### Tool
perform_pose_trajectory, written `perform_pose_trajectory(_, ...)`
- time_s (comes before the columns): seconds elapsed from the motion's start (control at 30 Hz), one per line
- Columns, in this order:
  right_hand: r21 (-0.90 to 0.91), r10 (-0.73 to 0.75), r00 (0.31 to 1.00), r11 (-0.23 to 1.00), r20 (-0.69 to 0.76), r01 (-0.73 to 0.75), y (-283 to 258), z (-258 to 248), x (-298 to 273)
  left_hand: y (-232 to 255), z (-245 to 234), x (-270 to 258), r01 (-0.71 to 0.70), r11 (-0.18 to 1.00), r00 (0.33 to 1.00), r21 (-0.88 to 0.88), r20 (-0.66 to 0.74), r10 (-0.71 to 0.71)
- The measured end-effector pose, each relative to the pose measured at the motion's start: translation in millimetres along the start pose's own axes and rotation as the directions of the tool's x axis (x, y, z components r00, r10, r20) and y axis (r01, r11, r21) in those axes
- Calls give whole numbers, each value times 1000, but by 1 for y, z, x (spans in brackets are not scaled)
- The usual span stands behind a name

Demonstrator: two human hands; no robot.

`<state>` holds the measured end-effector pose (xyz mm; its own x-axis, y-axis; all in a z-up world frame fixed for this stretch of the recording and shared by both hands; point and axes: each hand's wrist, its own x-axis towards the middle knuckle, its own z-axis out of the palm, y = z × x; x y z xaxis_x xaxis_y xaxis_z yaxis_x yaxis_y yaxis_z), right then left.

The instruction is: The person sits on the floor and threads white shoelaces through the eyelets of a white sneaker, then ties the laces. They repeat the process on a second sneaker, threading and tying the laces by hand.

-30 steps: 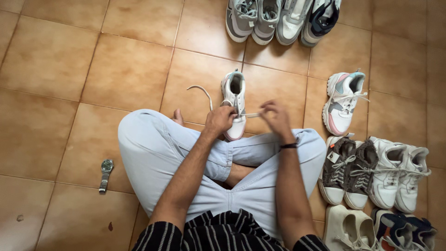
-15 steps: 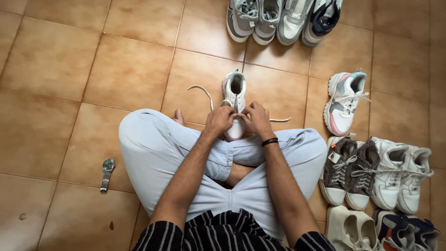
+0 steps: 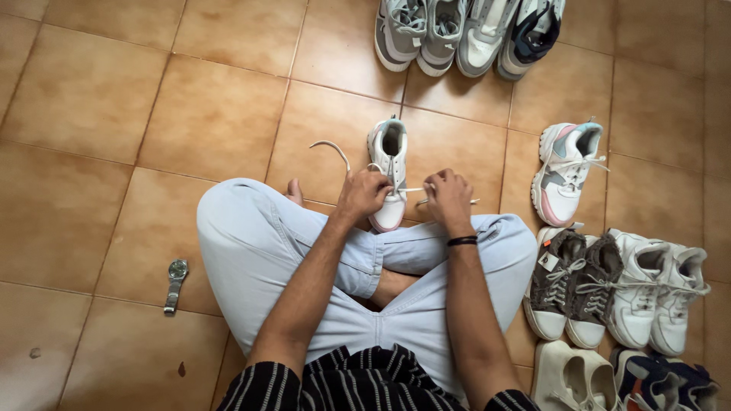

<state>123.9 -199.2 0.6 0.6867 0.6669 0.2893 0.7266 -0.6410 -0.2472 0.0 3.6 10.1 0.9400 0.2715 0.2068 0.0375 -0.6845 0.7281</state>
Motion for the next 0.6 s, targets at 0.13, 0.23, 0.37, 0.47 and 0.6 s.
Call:
perform_pose_trajectory(0.13, 164, -11, 994, 987, 108, -7, -18, 30, 6, 6, -7, 2, -12, 959, 991, -283, -134, -27)
perform_pose_trajectory(0.23, 323, 28, 973, 941, 231, -103, -17, 50, 5, 4, -9, 3, 149, 888, 984, -435, -19, -175)
perform_pose_trajectory(0.37, 666, 56, 925, 677, 376, -312, 11, 63, 4, 0, -5, 1, -6, 988, 994, -153, -109, -11)
perform_pose_trajectory(0.47, 889, 39, 937, 303, 348, -343, 41, 50, 4, -2, 0, -1, -99, 995, 985, 22, -136, 101)
perform_pose_trajectory(0.6, 547, 285, 928, 751, 238, -371, 39, 22, -5, -4, 2, 0, -118, 991, 987, -66, -113, 110)
